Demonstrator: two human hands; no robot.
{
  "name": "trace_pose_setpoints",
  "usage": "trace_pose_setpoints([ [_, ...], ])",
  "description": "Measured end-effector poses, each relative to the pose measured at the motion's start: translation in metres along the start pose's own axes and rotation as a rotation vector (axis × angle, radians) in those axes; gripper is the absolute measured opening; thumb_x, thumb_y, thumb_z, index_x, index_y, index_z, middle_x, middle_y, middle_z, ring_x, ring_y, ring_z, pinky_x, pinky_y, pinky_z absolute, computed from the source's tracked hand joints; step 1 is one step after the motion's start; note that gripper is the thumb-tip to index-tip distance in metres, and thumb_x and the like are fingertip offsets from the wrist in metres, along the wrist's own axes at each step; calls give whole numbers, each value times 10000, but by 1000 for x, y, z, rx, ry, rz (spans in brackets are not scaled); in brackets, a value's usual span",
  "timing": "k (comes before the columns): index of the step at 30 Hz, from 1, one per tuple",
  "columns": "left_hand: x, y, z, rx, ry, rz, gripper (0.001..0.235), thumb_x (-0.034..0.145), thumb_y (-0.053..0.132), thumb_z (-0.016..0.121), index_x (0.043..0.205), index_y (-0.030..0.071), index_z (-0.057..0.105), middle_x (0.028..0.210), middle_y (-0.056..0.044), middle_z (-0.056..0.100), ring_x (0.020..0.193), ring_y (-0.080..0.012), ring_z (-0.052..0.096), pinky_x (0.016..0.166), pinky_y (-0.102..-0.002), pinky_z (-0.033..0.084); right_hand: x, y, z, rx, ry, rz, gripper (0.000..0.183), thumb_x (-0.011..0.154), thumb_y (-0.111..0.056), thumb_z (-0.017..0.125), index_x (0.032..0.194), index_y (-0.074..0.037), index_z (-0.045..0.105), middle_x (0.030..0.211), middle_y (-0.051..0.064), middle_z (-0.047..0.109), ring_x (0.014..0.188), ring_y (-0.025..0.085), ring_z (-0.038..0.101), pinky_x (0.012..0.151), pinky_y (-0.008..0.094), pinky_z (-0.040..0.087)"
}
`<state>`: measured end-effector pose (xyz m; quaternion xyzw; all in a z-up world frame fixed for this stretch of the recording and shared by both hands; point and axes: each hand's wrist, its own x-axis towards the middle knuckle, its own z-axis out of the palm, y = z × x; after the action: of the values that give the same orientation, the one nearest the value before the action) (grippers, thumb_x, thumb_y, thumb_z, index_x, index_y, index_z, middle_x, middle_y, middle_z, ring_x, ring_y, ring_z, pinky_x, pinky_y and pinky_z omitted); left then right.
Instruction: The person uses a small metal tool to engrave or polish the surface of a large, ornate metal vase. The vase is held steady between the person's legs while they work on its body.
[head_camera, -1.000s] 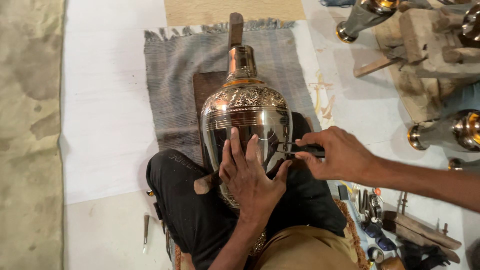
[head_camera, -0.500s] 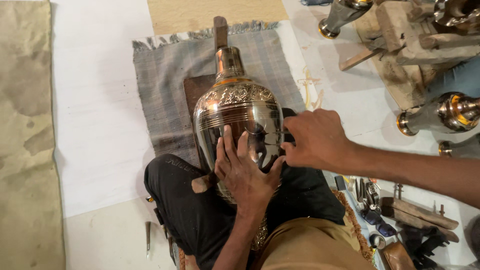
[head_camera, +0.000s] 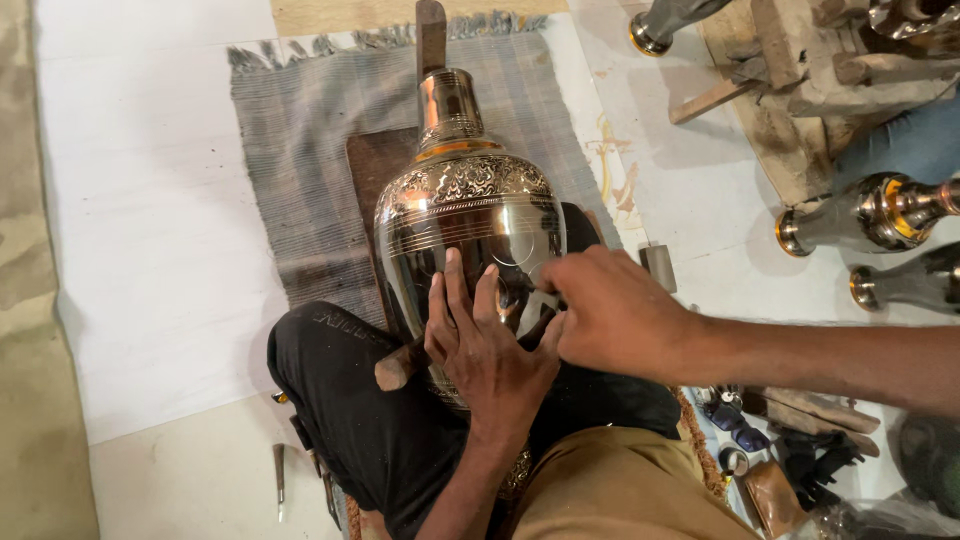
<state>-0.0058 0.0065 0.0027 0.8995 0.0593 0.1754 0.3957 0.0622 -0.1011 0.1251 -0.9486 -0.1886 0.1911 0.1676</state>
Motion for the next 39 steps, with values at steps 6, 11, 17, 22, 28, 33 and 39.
trace_pose_setpoints([
  [6,1,1,1,27,38,10,854,776,407,860,1424,144,370,1639,-179,335,1499,-401,314,1141,-574,285,-24,29,27,-420,-108,-370,540,573,-33,720,1097,95,697,892,268,706,725,361,667,508,461,550],
  [11,-2,-3,2,41,-20,-4,934,735,544,879,1402,159,350,1614,-182,325,1471,-412,305,1125,-579,274,-24,93,33,-1031,169,-1055,227,918,-128,626,891,77,719,994,411,706,438,151,621,274,245,376],
  [17,-3,-3,3,93,57,78,1029,739,613,887,1467,186,299,1650,-156,303,1510,-399,290,1188,-556,273,35,149,13,-1418,326,-1748,311,883,-23,703,580,-22,634,1063,348,758,421,85,576,291,185,322],
  [22,-3,0,3,122,85,89,1074,711,627,900,1472,187,283,1637,-154,309,1512,-393,284,1226,-555,260,42,142,7,-1245,-196,-1479,195,826,-141,720,639,-101,685,1381,349,672,730,165,695,514,287,514],
  [28,-5,0,6,144,96,75,1080,733,636,889,1504,197,275,1635,-154,316,1513,-384,284,1231,-558,272,34,165,12,234,489,-891,330,876,-379,668,975,-75,750,975,153,732,794,226,710,671,361,595],
  [33,-5,5,8,202,89,15,1039,766,630,837,1513,185,269,1649,-181,283,1510,-454,263,1208,-621,255,25,198,137,1662,563,8,421,919,-328,619,1182,-13,715,715,25,569,516,87,501,436,264,395],
  [39,-5,3,14,282,73,-35,922,916,665,682,1566,172,253,1689,-248,236,1528,-510,235,1143,-715,262,84,225,238,2034,244,198,179,936,-23,573,1064,-93,675,645,48,591,376,78,408,316,255,315],
])
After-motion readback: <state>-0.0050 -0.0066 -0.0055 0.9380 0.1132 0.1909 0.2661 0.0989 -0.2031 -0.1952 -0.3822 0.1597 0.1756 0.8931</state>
